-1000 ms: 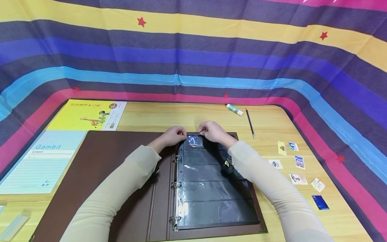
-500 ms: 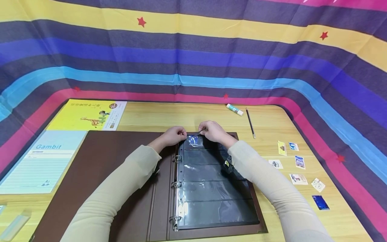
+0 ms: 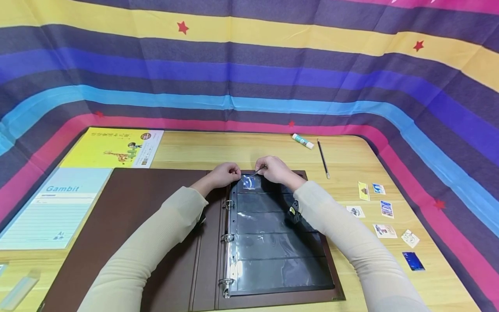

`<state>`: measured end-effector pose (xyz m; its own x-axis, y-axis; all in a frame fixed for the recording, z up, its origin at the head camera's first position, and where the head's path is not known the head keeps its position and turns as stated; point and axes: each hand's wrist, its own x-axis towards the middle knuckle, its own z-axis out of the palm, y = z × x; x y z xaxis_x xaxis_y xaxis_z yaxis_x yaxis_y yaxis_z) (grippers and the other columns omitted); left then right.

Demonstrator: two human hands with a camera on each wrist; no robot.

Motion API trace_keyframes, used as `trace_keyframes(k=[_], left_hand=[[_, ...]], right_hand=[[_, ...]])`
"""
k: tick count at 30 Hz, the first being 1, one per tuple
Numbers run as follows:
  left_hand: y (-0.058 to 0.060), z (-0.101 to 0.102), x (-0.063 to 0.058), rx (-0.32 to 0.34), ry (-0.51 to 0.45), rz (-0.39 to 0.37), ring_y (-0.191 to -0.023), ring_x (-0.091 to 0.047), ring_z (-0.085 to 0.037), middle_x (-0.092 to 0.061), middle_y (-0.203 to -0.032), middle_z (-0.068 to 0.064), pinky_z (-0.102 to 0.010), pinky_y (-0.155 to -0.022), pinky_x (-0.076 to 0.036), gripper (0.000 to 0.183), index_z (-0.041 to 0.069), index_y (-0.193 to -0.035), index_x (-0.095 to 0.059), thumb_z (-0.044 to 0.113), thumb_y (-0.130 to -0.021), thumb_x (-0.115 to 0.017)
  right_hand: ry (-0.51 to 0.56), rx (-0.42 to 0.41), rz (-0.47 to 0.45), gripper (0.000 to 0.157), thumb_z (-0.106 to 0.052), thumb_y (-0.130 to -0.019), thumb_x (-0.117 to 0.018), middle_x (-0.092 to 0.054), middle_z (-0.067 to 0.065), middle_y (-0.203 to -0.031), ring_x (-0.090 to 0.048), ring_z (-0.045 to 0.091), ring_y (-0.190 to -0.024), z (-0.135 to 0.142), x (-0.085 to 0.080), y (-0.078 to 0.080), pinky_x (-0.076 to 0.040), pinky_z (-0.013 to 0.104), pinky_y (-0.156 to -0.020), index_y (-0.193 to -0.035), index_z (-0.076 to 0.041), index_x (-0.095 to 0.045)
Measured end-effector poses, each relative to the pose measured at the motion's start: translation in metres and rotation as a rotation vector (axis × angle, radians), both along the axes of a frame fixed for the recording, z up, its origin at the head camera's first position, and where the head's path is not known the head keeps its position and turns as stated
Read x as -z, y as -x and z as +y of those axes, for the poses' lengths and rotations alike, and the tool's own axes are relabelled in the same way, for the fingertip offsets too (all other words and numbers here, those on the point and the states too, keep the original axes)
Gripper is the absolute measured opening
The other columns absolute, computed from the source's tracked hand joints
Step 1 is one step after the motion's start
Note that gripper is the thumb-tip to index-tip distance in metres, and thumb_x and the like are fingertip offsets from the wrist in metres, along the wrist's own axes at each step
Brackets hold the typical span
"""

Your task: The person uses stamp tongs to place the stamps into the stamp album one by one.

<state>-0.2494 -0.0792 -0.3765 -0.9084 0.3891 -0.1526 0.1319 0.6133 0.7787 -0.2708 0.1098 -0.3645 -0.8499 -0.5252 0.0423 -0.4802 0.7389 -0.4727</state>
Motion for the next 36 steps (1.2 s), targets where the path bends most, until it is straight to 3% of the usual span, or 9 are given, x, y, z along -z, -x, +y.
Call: trace_keyframes(k=[10, 20, 28, 31, 36], left_hand=[[0.002, 0.001, 0.002, 0.001, -0.001, 0.016, -0.065, -0.042, -0.016, -0.045, -0.072, -0.003, -0.027, -0.060, -0.035, 0.007, 0.003, -0.081, -0.053, 0.009, -0.080, -0.051], [0.002, 0.000, 0.001, 0.012, -0.003, -0.039, -0.063, -0.040, -0.016, -0.045, -0.071, -0.004, -0.027, -0.059, -0.035, 0.006, 0.003, -0.080, -0.051, 0.008, -0.079, -0.054], [0.001, 0.002, 0.002, 0.007, 0.032, -0.024, -0.061, -0.039, -0.016, -0.042, -0.070, -0.004, -0.027, -0.057, -0.034, 0.012, 0.003, -0.080, -0.050, 0.011, -0.076, -0.058], [0.001, 0.002, 0.003, 0.006, 0.032, -0.013, -0.062, -0.039, -0.017, -0.042, -0.072, -0.004, -0.027, -0.058, -0.035, 0.013, 0.004, -0.079, -0.050, 0.011, -0.075, -0.059], [0.001, 0.002, 0.005, 0.014, 0.032, 0.002, -0.064, -0.039, -0.017, -0.043, -0.073, -0.005, -0.028, -0.059, -0.034, 0.013, 0.004, -0.080, -0.050, 0.012, -0.075, -0.060]], right_hand=[[-0.007, -0.058, -0.008, 0.009, 0.000, -0.074, -0.056, -0.059, -0.002, -0.072, -0.050, 0.012, -0.071, -0.001, -0.001, 0.000, -0.038, 0.029, -0.068, -0.073, -0.008, -0.060], [0.004, 0.056, 0.025, 0.005, -0.009, -0.078, -0.055, -0.056, 0.005, -0.082, -0.050, 0.018, -0.079, 0.018, -0.008, -0.001, -0.037, 0.032, -0.072, -0.082, -0.006, -0.055], [0.128, 0.156, -0.029, 0.012, -0.017, -0.082, -0.051, -0.054, 0.004, -0.086, -0.051, 0.018, -0.073, 0.071, -0.027, -0.022, -0.039, 0.033, -0.063, -0.090, -0.008, -0.053], [0.163, 0.174, -0.023, 0.014, -0.016, -0.082, -0.052, -0.055, 0.007, -0.087, -0.052, 0.020, -0.077, 0.096, -0.032, -0.034, -0.040, 0.034, -0.065, -0.092, -0.005, -0.053], [0.139, 0.184, -0.018, 0.015, -0.013, -0.081, -0.052, -0.056, 0.008, -0.085, -0.051, 0.019, -0.078, 0.138, -0.033, -0.060, -0.041, 0.033, -0.066, -0.092, -0.003, -0.055]])
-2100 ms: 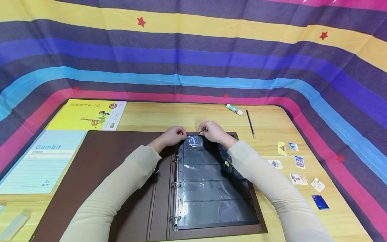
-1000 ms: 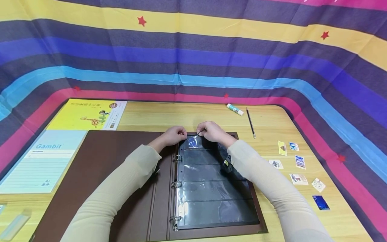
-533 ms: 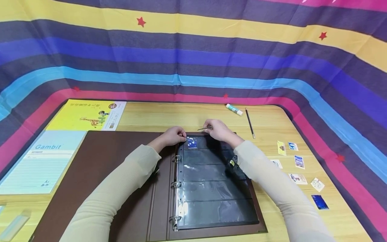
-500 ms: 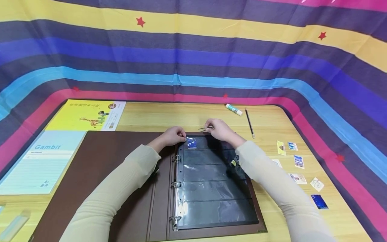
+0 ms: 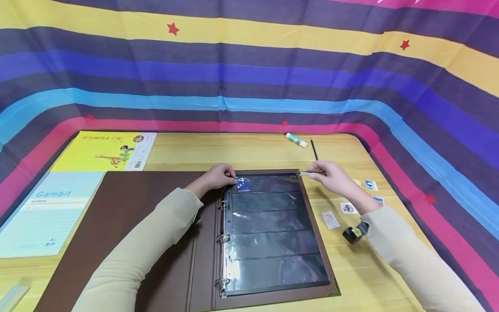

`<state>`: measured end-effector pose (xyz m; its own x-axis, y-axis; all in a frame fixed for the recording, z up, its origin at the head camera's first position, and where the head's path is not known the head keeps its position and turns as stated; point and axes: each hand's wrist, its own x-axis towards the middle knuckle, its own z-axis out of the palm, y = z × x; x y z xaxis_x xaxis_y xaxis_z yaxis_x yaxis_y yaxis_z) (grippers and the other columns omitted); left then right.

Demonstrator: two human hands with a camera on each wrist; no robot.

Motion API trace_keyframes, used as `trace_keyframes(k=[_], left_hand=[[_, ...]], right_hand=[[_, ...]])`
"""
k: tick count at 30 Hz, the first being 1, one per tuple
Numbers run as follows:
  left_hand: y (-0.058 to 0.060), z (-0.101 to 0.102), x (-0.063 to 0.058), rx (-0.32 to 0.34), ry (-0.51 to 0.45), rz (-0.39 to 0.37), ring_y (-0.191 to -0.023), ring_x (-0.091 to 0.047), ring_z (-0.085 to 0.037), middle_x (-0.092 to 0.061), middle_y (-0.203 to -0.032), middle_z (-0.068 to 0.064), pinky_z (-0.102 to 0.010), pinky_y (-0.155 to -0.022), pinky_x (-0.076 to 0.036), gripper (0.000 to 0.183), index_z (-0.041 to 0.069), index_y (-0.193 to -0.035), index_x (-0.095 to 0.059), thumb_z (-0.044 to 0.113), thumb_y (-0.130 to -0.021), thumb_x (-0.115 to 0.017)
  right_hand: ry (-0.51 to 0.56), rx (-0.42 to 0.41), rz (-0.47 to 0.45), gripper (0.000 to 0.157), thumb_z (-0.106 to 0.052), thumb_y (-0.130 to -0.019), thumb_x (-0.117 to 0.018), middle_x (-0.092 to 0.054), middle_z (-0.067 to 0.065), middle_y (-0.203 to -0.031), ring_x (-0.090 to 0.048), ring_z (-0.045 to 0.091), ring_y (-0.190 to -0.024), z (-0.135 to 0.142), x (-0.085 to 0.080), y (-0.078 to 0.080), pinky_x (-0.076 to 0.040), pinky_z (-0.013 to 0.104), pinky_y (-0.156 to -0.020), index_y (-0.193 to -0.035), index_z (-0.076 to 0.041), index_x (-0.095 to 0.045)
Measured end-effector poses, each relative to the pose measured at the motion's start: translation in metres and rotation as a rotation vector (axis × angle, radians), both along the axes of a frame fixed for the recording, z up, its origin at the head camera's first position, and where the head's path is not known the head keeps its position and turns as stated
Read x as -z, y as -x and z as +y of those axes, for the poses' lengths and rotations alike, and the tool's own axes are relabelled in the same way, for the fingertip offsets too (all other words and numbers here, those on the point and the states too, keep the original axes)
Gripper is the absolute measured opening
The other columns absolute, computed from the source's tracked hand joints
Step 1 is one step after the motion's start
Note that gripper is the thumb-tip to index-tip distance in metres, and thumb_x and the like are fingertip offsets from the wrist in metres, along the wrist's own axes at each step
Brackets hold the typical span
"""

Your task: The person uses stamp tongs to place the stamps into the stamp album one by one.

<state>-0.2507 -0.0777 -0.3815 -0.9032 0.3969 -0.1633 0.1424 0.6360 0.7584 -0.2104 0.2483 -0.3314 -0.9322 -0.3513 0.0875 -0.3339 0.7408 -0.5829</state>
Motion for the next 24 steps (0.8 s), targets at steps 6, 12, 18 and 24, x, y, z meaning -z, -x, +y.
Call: trace_keyframes(k=[6, 12, 18, 24], left_hand=[[0.000, 0.000, 0.000, 0.001, 0.004, -0.004, -0.064, -0.040, -0.017, -0.044, -0.075, -0.005, -0.027, -0.059, -0.035, 0.014, 0.004, -0.081, -0.051, 0.013, -0.075, -0.060], [0.001, 0.000, -0.001, -0.002, 0.006, -0.011, -0.062, -0.041, -0.016, -0.046, -0.076, -0.006, -0.027, -0.057, -0.036, 0.014, 0.003, -0.081, -0.051, 0.012, -0.075, -0.060], [0.000, -0.001, 0.000, -0.006, 0.000, -0.010, -0.061, -0.040, -0.016, -0.046, -0.075, -0.006, -0.026, -0.056, -0.036, 0.013, 0.003, -0.081, -0.051, 0.012, -0.076, -0.059], [0.000, 0.001, 0.000, -0.004, 0.011, 0.001, -0.061, -0.041, -0.016, -0.046, -0.074, -0.006, -0.027, -0.057, -0.036, 0.013, 0.003, -0.081, -0.052, 0.012, -0.076, -0.059]], right_hand=[[-0.047, -0.029, -0.022, 0.012, -0.014, -0.081, -0.053, -0.054, 0.006, -0.074, -0.044, 0.015, -0.059, 0.044, 0.012, -0.033, -0.039, 0.027, -0.051, -0.087, -0.004, -0.056], [-0.086, -0.133, -0.041, 0.005, -0.010, -0.078, -0.056, -0.054, -0.003, -0.072, -0.048, 0.009, -0.061, 0.070, 0.027, -0.057, -0.040, 0.023, -0.053, -0.083, -0.010, -0.057], [-0.153, -0.174, -0.003, 0.013, -0.002, -0.074, -0.059, -0.055, -0.005, -0.076, -0.049, 0.005, -0.069, 0.079, 0.033, -0.062, -0.041, 0.023, -0.061, -0.082, -0.011, -0.057], [-0.185, -0.121, 0.064, 0.013, -0.003, -0.072, -0.061, -0.054, -0.005, -0.074, -0.048, 0.007, -0.066, 0.082, 0.037, -0.060, -0.040, 0.025, -0.057, -0.080, -0.013, -0.057]])
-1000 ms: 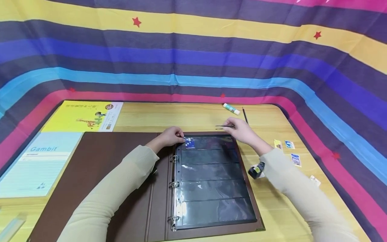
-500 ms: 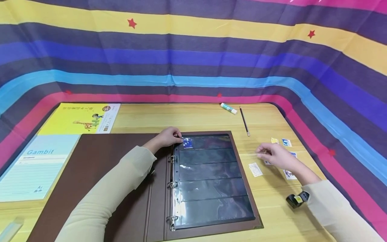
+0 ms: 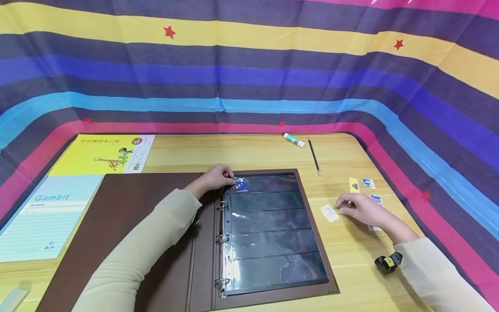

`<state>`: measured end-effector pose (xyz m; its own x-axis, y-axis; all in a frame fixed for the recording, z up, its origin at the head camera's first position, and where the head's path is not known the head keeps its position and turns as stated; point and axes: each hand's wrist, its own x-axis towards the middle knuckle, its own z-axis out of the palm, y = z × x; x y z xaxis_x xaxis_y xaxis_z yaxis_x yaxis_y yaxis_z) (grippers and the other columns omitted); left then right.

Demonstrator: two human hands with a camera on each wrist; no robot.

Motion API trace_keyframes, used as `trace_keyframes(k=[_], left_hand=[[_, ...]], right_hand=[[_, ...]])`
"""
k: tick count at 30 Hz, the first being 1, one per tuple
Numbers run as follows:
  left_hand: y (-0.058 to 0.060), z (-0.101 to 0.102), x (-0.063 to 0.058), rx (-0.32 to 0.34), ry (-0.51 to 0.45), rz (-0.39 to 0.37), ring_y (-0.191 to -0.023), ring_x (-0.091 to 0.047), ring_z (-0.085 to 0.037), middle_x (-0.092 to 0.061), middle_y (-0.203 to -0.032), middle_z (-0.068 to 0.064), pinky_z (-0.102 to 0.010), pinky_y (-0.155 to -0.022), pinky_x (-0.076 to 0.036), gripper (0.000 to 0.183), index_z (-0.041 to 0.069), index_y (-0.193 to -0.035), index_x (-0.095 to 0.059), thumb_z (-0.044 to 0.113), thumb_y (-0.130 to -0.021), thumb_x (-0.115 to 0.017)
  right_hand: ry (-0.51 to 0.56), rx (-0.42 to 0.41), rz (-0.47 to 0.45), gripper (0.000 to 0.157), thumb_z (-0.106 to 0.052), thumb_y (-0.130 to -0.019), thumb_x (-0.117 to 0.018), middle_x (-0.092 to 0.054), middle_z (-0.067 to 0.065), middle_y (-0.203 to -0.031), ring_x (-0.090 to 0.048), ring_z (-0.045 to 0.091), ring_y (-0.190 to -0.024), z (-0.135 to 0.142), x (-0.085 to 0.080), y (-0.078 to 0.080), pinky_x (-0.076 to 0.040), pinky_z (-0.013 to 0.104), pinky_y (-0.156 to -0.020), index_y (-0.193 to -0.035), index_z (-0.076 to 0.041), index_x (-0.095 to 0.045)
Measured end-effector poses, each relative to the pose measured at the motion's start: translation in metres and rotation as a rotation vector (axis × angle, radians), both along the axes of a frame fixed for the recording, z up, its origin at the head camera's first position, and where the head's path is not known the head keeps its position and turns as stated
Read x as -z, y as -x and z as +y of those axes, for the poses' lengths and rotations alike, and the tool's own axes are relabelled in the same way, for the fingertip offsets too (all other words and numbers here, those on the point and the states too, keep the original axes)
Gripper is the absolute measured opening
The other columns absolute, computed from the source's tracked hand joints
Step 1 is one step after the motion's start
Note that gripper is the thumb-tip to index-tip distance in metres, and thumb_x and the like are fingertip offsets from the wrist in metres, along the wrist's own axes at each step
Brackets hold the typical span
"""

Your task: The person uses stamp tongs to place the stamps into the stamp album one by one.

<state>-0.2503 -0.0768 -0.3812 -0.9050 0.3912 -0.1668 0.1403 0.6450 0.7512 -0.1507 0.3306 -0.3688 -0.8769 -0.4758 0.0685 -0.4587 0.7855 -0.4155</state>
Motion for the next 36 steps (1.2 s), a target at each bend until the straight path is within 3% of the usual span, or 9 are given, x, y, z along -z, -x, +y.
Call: trace_keyframes(k=[7, 12, 17, 23, 26, 30, 36], left_hand=[[-0.001, 0.000, -0.001, 0.000, -0.017, 0.000, -0.061, -0.041, -0.015, -0.046, -0.075, -0.005, -0.026, -0.056, -0.036, 0.013, 0.002, -0.080, -0.051, 0.012, -0.075, -0.060], [-0.001, 0.001, -0.001, 0.005, -0.028, -0.005, -0.058, -0.040, -0.015, -0.046, -0.073, -0.005, -0.026, -0.054, -0.036, 0.013, 0.002, -0.079, -0.051, 0.011, -0.075, -0.060], [0.000, 0.000, 0.000, 0.003, -0.030, -0.009, -0.059, -0.040, -0.015, -0.046, -0.073, -0.005, -0.026, -0.055, -0.036, 0.013, 0.002, -0.079, -0.051, 0.011, -0.075, -0.059], [0.000, -0.001, 0.001, 0.011, -0.033, -0.004, -0.060, -0.041, -0.015, -0.046, -0.073, -0.005, -0.027, -0.056, -0.036, 0.013, 0.003, -0.078, -0.051, 0.012, -0.075, -0.059], [0.000, -0.001, 0.001, 0.015, -0.032, -0.003, -0.060, -0.041, -0.016, -0.046, -0.072, -0.005, -0.027, -0.056, -0.036, 0.012, 0.003, -0.078, -0.051, 0.011, -0.075, -0.059], [0.000, -0.001, 0.001, 0.008, -0.031, -0.013, -0.060, -0.040, -0.016, -0.046, -0.073, -0.005, -0.027, -0.055, -0.036, 0.012, 0.003, -0.078, -0.051, 0.011, -0.076, -0.059], [-0.001, 0.000, -0.001, -0.003, -0.035, -0.029, -0.058, -0.040, -0.015, -0.046, -0.072, -0.005, -0.027, -0.054, -0.036, 0.012, 0.003, -0.078, -0.051, 0.012, -0.076, -0.059]], right_hand=[[-0.009, 0.096, -0.044, 0.006, -0.011, -0.076, -0.059, -0.054, -0.005, -0.076, -0.048, 0.010, -0.067, 0.004, -0.001, 0.002, -0.039, 0.029, -0.058, -0.082, -0.013, -0.057], [-0.018, 0.116, -0.044, 0.005, -0.010, -0.075, -0.060, -0.052, -0.005, -0.072, -0.046, 0.009, -0.064, 0.014, -0.005, -0.001, -0.038, 0.027, -0.055, -0.079, -0.011, -0.057], [-0.035, 0.078, -0.119, 0.006, -0.010, -0.074, -0.060, -0.050, -0.006, -0.069, -0.044, 0.007, -0.060, 0.019, -0.005, -0.005, -0.037, 0.023, -0.053, -0.079, -0.011, -0.056], [0.056, -0.023, -0.237, 0.008, -0.015, -0.076, -0.059, -0.053, -0.002, -0.071, -0.045, 0.006, -0.062, 0.013, -0.002, -0.005, -0.039, 0.023, -0.055, -0.082, -0.009, -0.056], [0.082, -0.048, -0.242, 0.010, -0.016, -0.077, -0.057, -0.054, -0.001, -0.073, -0.045, 0.007, -0.060, 0.010, -0.003, 0.001, -0.038, 0.022, -0.053, -0.084, -0.009, -0.056], [0.079, -0.025, -0.182, 0.008, -0.011, -0.078, -0.057, -0.055, 0.000, -0.075, -0.046, 0.008, -0.060, 0.006, -0.006, 0.015, -0.039, 0.023, -0.051, -0.085, -0.008, -0.057], [0.058, -0.020, -0.200, 0.009, -0.006, -0.078, -0.055, -0.056, 0.001, -0.079, -0.050, 0.012, -0.066, 0.001, -0.005, 0.032, -0.041, 0.025, -0.054, -0.086, -0.008, -0.057]])
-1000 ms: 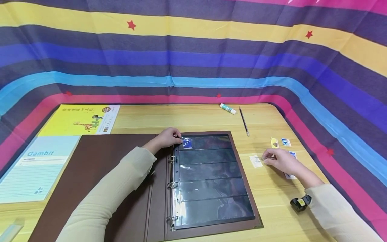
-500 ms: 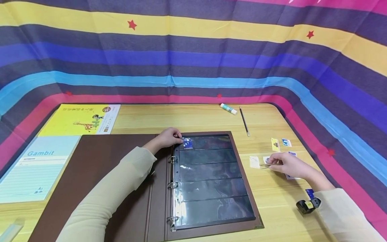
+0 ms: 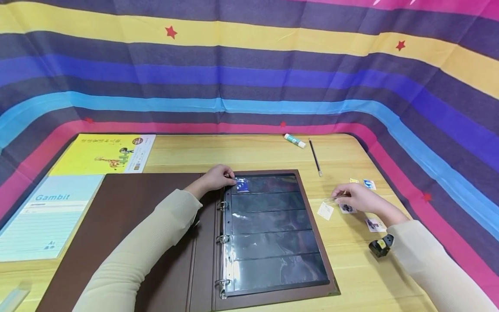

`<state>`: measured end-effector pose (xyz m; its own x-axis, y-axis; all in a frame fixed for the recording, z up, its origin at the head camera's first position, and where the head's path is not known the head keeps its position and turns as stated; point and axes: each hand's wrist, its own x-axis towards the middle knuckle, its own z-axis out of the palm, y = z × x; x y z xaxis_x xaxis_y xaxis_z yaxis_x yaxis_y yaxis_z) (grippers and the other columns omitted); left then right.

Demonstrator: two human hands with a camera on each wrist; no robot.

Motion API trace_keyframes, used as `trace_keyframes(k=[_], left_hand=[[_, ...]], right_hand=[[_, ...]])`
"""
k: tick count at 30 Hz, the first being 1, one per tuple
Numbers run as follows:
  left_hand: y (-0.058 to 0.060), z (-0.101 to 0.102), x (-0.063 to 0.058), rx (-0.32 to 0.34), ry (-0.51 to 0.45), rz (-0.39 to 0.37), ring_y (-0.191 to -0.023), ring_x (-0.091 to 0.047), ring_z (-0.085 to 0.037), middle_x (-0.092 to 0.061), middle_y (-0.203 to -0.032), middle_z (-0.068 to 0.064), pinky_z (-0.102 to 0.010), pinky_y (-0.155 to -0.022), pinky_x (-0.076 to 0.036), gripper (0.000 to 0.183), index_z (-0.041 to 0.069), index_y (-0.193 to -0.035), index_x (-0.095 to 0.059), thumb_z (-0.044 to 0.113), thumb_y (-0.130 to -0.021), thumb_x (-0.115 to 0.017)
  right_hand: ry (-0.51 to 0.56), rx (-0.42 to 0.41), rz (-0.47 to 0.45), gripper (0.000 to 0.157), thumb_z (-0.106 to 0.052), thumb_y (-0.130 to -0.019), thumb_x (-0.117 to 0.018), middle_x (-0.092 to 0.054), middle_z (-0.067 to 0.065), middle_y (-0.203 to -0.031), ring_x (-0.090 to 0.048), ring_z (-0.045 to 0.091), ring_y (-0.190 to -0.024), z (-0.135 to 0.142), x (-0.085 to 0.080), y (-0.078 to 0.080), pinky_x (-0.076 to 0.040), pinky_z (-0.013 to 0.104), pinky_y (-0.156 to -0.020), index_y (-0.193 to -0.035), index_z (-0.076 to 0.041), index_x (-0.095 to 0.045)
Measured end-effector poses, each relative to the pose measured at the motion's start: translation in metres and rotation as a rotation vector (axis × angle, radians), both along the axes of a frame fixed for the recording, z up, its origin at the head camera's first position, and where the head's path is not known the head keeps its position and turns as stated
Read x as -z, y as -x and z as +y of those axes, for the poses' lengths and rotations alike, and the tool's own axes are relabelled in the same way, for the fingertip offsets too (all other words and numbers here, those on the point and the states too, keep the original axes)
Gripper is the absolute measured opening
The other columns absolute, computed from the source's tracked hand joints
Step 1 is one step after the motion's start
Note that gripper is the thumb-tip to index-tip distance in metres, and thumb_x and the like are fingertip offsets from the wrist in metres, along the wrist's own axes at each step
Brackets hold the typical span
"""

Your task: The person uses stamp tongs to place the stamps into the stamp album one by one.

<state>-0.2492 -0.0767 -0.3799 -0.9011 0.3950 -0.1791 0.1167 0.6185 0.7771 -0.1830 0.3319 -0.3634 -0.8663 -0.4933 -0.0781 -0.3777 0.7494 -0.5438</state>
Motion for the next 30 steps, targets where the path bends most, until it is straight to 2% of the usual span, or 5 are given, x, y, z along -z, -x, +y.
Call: trace_keyframes(k=[5, 18, 24, 30], left_hand=[[-0.001, 0.001, -0.002, 0.012, 0.003, 0.009, -0.057, -0.040, -0.015, -0.046, -0.073, -0.006, -0.026, -0.055, -0.036, 0.012, 0.002, -0.079, -0.051, 0.011, -0.076, -0.058], [0.000, -0.001, 0.000, 0.011, -0.004, 0.026, -0.063, -0.041, -0.016, -0.046, -0.076, -0.006, -0.027, -0.058, -0.036, 0.012, 0.002, -0.080, -0.051, 0.010, -0.076, -0.059], [0.001, -0.001, 0.000, 0.015, -0.012, 0.039, -0.064, -0.040, -0.015, -0.046, -0.074, -0.005, -0.026, -0.058, -0.035, 0.013, 0.002, -0.079, -0.051, 0.009, -0.075, -0.060], [0.000, -0.001, 0.000, 0.020, -0.023, 0.025, -0.061, -0.039, -0.016, -0.045, -0.073, -0.005, -0.026, -0.055, -0.035, 0.011, 0.002, -0.080, -0.051, 0.009, -0.076, -0.058]], right_hand=[[-0.019, -0.003, -0.028, 0.008, -0.005, -0.078, -0.055, -0.057, 0.000, -0.078, -0.050, 0.012, -0.063, -0.002, 0.003, 0.007, -0.041, 0.025, -0.054, -0.084, -0.009, -0.057], [-0.010, -0.031, 0.042, 0.009, -0.001, -0.077, -0.055, -0.054, 0.000, -0.069, -0.049, 0.013, -0.062, 0.002, 0.002, 0.006, -0.040, 0.025, -0.054, -0.076, -0.010, -0.056], [-0.018, 0.009, 0.113, 0.007, -0.002, -0.076, -0.056, -0.055, 0.003, -0.070, -0.049, 0.011, -0.064, 0.003, -0.010, 0.005, -0.040, 0.026, -0.055, -0.075, -0.009, -0.056], [-0.002, 0.039, 0.173, 0.005, -0.005, -0.079, -0.054, -0.055, 0.006, -0.072, -0.049, 0.014, -0.066, -0.016, -0.029, 0.015, -0.040, 0.028, -0.058, -0.075, -0.009, -0.055]])
